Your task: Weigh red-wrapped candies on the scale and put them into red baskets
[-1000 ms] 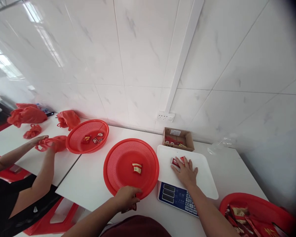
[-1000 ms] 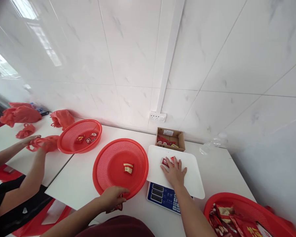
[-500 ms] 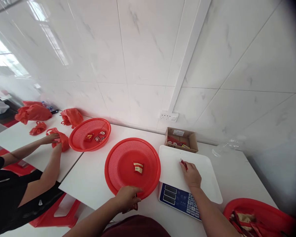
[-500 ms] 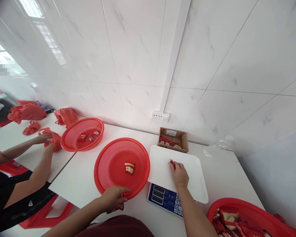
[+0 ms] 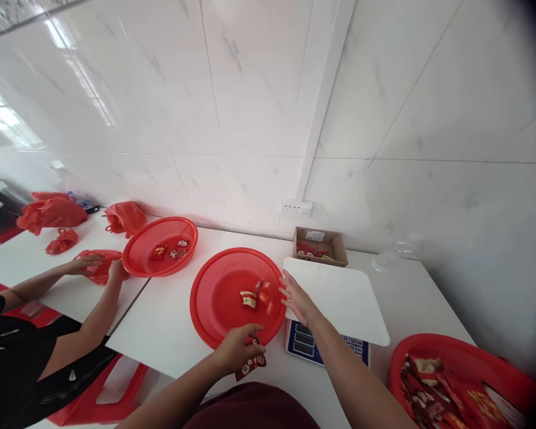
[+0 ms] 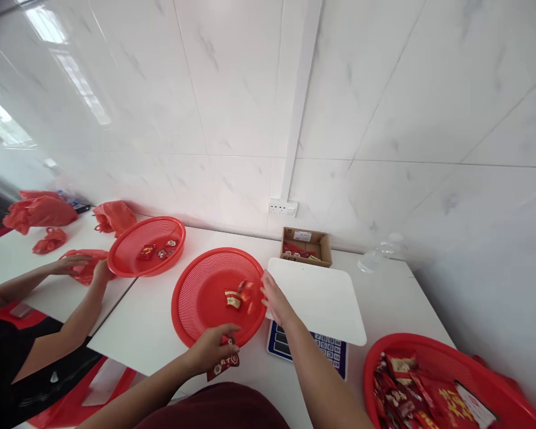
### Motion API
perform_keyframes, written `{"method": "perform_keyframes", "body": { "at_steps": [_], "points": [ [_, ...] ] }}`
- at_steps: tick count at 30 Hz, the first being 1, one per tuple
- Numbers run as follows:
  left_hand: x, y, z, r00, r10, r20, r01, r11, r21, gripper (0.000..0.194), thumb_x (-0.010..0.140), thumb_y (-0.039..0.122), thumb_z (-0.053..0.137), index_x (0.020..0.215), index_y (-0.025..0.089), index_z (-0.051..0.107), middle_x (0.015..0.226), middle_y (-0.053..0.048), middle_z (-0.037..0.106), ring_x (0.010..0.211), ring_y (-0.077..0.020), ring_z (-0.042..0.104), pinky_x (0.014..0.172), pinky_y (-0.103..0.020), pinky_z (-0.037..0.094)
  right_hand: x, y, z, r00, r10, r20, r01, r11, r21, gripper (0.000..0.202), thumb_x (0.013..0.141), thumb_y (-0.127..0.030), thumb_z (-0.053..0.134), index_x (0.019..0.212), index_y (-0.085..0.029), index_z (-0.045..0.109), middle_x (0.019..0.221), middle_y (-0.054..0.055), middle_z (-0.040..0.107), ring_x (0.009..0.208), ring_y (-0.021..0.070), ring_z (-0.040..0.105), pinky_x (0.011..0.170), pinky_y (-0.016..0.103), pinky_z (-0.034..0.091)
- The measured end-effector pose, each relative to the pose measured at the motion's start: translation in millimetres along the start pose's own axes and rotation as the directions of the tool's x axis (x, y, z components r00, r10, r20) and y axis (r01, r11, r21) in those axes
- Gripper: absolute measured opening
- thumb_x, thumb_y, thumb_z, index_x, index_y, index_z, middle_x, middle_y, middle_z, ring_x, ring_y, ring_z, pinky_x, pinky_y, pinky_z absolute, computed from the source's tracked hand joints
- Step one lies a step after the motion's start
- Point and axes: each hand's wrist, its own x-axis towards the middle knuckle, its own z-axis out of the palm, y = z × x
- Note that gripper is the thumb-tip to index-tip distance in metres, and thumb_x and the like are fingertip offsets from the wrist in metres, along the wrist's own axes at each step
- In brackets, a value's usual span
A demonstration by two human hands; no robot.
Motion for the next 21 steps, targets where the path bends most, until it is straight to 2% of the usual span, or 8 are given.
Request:
{"method": "perform_keyframes", "body": {
  "at_steps": [2, 3, 7, 9, 12, 16, 18, 21],
  "points": [
    [-0.3, 3.5, 3.8, 0.998, -0.061, 0.035, 0.066, 0.989, -0.136, 0.046, 0.065, 0.031, 0.075, 0.107, 0.016, 0.063, 0.082, -0.003, 0.066, 0.068, -0.016, 0.06, 0.064, -0.026, 0.043, -13.8, 3.8, -10.8, 0.999, -0.035, -0.029, 0.033, 0.998, -0.058, 0.073, 0.076, -0.07, 0.048, 0.138, -0.032, 0.04, 0.15, 0.007, 0.037, 0.13, 0.0228, 0.044, 0.101, 0.043, 0.041],
    [-0.9, 5.4, 5.7, 0.995, -0.085, 0.059, 0.095, 0.975, -0.2, 0.048, 0.065, 0.032, 0.076, 0.107, 0.015, 0.062, 0.079, -0.003, 0.065, 0.066, -0.0156, 0.06, 0.062, -0.026, 0.043, -21.4, 8.4, -21.5, 0.996, -0.063, -0.065, 0.058, 0.995, -0.079, 0.073, 0.076, -0.069, 0.05, 0.137, -0.029, 0.042, 0.148, 0.01, 0.04, 0.128, 0.0231, 0.047, 0.101, 0.042, 0.041],
    [-3.3, 15.4, 15.3, 0.973, -0.148, 0.176, 0.209, 0.888, -0.41, 0.05, 0.064, 0.032, 0.08, 0.106, 0.014, 0.06, 0.079, -0.003, 0.066, 0.07, -0.0146, 0.062, 0.066, -0.025, 0.045, -61.9, 42.5, -88.3, 0.946, -0.105, -0.306, 0.076, 0.991, -0.106, 0.063, 0.076, -0.063, 0.053, 0.123, -0.021, 0.054, 0.121, 0.013, 0.064, 0.1, 0.0228, 0.065, 0.09, 0.04, 0.051],
    [-2.7, 21.1, 23.1, 0.949, -0.187, 0.254, 0.295, 0.81, -0.507, 0.046, 0.064, 0.03, 0.081, 0.102, 0.014, 0.062, 0.082, -0.004, 0.068, 0.071, -0.0134, 0.063, 0.068, -0.024, 0.046, -89.7, 64.8, -128.9, 0.886, -0.108, -0.451, 0.051, 0.989, -0.137, 0.056, 0.075, -0.059, 0.053, 0.115, -0.02, 0.059, 0.11, 0.011, 0.069, 0.094, 0.0227, 0.067, 0.086, 0.038, 0.053],
    [1.1, 27.5, 39.8, 0.911, -0.216, 0.351, 0.395, 0.696, -0.599, 0.031, 0.064, 0.025, 0.082, 0.087, 0.011, 0.066, 0.076, -0.003, 0.066, 0.064, -0.0094, 0.06, 0.063, -0.02, 0.045, -137.0, 96.0, -186.7, 0.778, -0.131, -0.614, -0.034, 0.968, -0.25, 0.051, 0.076, -0.053, 0.049, 0.11, -0.017, 0.06, 0.108, 0.012, 0.069, 0.096, 0.0239, 0.066, 0.088, 0.037, 0.052],
    [4.8, 34.0, 66.0, 0.903, -0.206, 0.376, 0.412, 0.66, -0.628, 0.021, 0.064, 0.019, 0.082, 0.073, 0.011, 0.065, 0.065, -0.001, 0.063, 0.055, -0.0078, 0.056, 0.058, -0.02, 0.044, -186.8, 127.1, -242.2, 0.624, -0.183, -0.759, -0.277, 0.857, -0.434, 0.049, 0.076, -0.048, 0.044, 0.111, -0.016, 0.06, 0.112, 0.013, 0.068, 0.102, 0.0257, 0.064, 0.092, 0.039, 0.047],
    [3.7, 39.1, 77.6, 0.913, -0.183, 0.364, 0.387, 0.671, -0.633, 0.021, 0.064, 0.017, 0.082, 0.074, 0.011, 0.065, 0.065, 0.0, 0.063, 0.056, -0.0076, 0.056, 0.057, -0.019, 0.043, -198.6, 139.1, -257.6, 0.613, -0.203, -0.764, -0.367, 0.783, -0.503, 0.049, 0.076, -0.044, 0.044, 0.112, -0.015, 0.061, 0.115, 0.014, 0.067, 0.106, 0.0259, 0.062, 0.093, 0.038, 0.047],
    [-0.6, 48.5, 92.3, 0.926, -0.137, 0.353, 0.345, 0.686, -0.64, 0.022, 0.063, 0.019, 0.083, 0.073, 0.011, 0.065, 0.064, 0.001, 0.061, 0.054, -0.0064, 0.053, 0.057, -0.018, 0.042, -202.0, 151.4, -266.4, 0.677, -0.258, -0.689, -0.412, 0.643, -0.645, 0.049, 0.079, -0.037, 0.042, 0.116, -0.011, 0.06, 0.118, 0.017, 0.065, 0.112, 0.025, 0.059, 0.096, 0.035, 0.044]
  ]
}}
